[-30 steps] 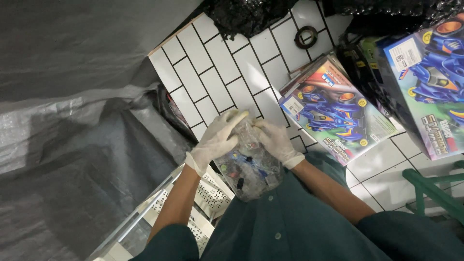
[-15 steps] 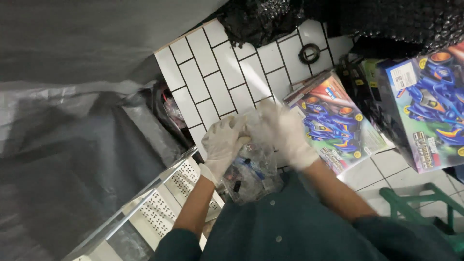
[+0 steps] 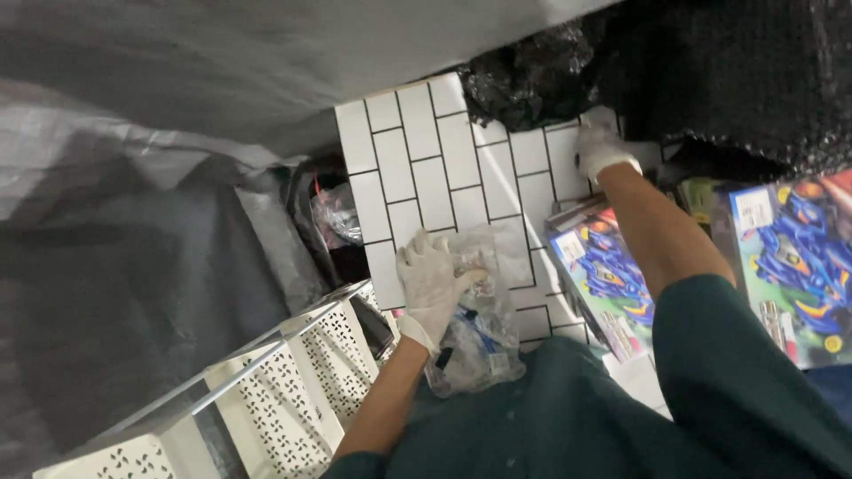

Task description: Wrapping a toy box in bubble wrap and securing it with adhesive tape for shipping.

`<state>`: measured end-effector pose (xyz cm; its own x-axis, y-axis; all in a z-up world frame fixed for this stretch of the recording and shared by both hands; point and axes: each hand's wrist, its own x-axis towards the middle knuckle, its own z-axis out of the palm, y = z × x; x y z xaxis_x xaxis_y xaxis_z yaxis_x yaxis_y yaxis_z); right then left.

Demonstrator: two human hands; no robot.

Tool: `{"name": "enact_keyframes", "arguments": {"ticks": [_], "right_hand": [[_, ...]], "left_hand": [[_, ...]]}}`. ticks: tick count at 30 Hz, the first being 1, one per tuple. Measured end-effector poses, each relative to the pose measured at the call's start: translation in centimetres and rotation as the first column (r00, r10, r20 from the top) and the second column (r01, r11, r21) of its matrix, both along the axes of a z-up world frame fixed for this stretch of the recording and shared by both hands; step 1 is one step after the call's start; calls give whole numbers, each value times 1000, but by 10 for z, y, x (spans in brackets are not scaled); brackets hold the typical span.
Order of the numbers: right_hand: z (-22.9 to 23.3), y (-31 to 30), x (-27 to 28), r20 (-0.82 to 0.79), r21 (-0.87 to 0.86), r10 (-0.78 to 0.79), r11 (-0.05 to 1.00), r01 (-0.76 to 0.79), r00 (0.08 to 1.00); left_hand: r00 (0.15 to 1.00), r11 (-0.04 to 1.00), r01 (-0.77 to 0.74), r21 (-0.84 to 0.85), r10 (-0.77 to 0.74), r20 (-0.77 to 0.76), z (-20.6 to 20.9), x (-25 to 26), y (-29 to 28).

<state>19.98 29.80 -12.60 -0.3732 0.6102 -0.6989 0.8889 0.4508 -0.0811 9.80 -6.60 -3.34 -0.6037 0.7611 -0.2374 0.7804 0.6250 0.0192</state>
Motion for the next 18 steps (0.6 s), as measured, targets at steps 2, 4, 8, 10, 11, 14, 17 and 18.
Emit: {"name": "enact_keyframes", "arguments": {"ticks": [2,4,8,10,11,14,17,18], "right_hand": [[-38,7,10,9,62,151,987,-151,989],[-49,16,9,-126,69,103,993,-95,987],[28,-21,-7,-484,-180,-130,983,47,865],[110,-71,-20,-529,-312,-230,948,65,817],[150,-98,-26,-553,-452,-353,888,84,754],[194,-145,-37,-408,-530,-453,824,198,793],[174,-168,-43,-465,-551,-395,830,91,792],[168,-174,-46,-463,-545,-382,834,82,800]], "left_hand": [[983,996,5,90,-21,181,-28,-4,-13],[969,997,-4,71,-14,246,-19,-11,-15],[854,998,-50,29,28,520,-15,-26,-23],[849,998,-60,15,43,527,-23,-35,-20],[847,999,-53,-10,50,529,-27,-40,-20],[690,981,-194,23,120,714,12,-55,-22],[670,957,-282,69,145,728,10,-50,-28],[664,953,-295,74,149,733,7,-51,-29]]}}
